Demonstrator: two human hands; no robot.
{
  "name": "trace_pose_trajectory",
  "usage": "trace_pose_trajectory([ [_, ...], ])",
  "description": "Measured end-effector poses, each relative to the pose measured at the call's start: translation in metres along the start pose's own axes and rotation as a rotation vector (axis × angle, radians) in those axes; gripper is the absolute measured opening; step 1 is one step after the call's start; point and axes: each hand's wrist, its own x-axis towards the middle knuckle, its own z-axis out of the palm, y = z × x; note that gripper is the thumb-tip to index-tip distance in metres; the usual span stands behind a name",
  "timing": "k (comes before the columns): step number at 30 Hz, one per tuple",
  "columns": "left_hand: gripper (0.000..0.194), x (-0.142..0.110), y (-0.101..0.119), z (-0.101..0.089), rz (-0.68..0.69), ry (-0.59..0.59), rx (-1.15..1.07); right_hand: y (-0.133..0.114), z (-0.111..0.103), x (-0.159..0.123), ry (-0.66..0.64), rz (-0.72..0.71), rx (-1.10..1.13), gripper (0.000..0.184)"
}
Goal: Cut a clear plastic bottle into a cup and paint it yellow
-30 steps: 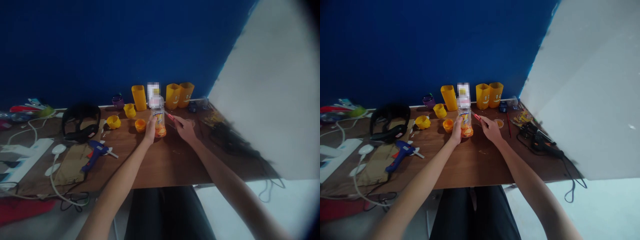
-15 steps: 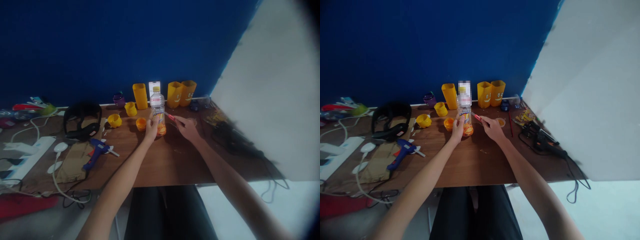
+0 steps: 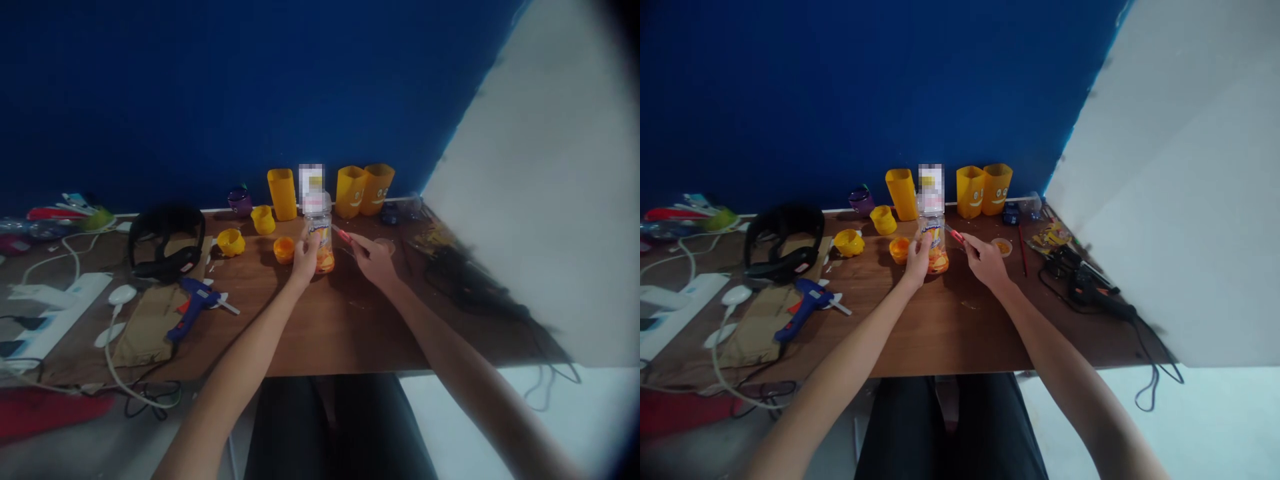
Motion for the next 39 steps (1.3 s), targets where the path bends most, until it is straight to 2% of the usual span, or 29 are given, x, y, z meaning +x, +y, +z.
trace_pose_trajectory([
  [5, 0.051, -0.002, 0.003, 0.001, 0.013, -0.025, -0.003, -0.006, -0.001, 0.000, 0.068, 0.009, -0.051, 0.038],
  [14, 0.047, -0.002, 0.002, 0.000, 0.025, -0.015, -0.001, -0.002, 0.004, -0.003, 0.041, -0.002, -0.023, 0.039],
  [21, 0.048, -0.002, 0.001, -0.001, 0.035, 0.016, 0.093, -0.007, 0.007, -0.006, 0.031, 0.012, 0.002, 0.040],
  [24, 0.046, -0.002, 0.003, -0.001, 0.056, -0.010, 0.063, -0.009, 0.008, -0.007, 0.024, 0.010, -0.016, 0.041],
  [27, 0.045, -0.002, 0.004, -0.001, 0.060, -0.013, 0.051, -0.009, 0.008, -0.007, 0.010, 0.004, -0.050, 0.040],
  [33, 0.043, 0.000, -0.002, -0.002, 0.010, 0.079, 0.019, -0.008, 0.009, -0.007, -0.076, -0.034, -0.014, 0.039],
  [39, 0.041, 0.000, -0.001, -0.002, 0.034, 0.056, 0.000, -0.004, 0.003, -0.004, -0.139, -0.015, 0.021, 0.035],
])
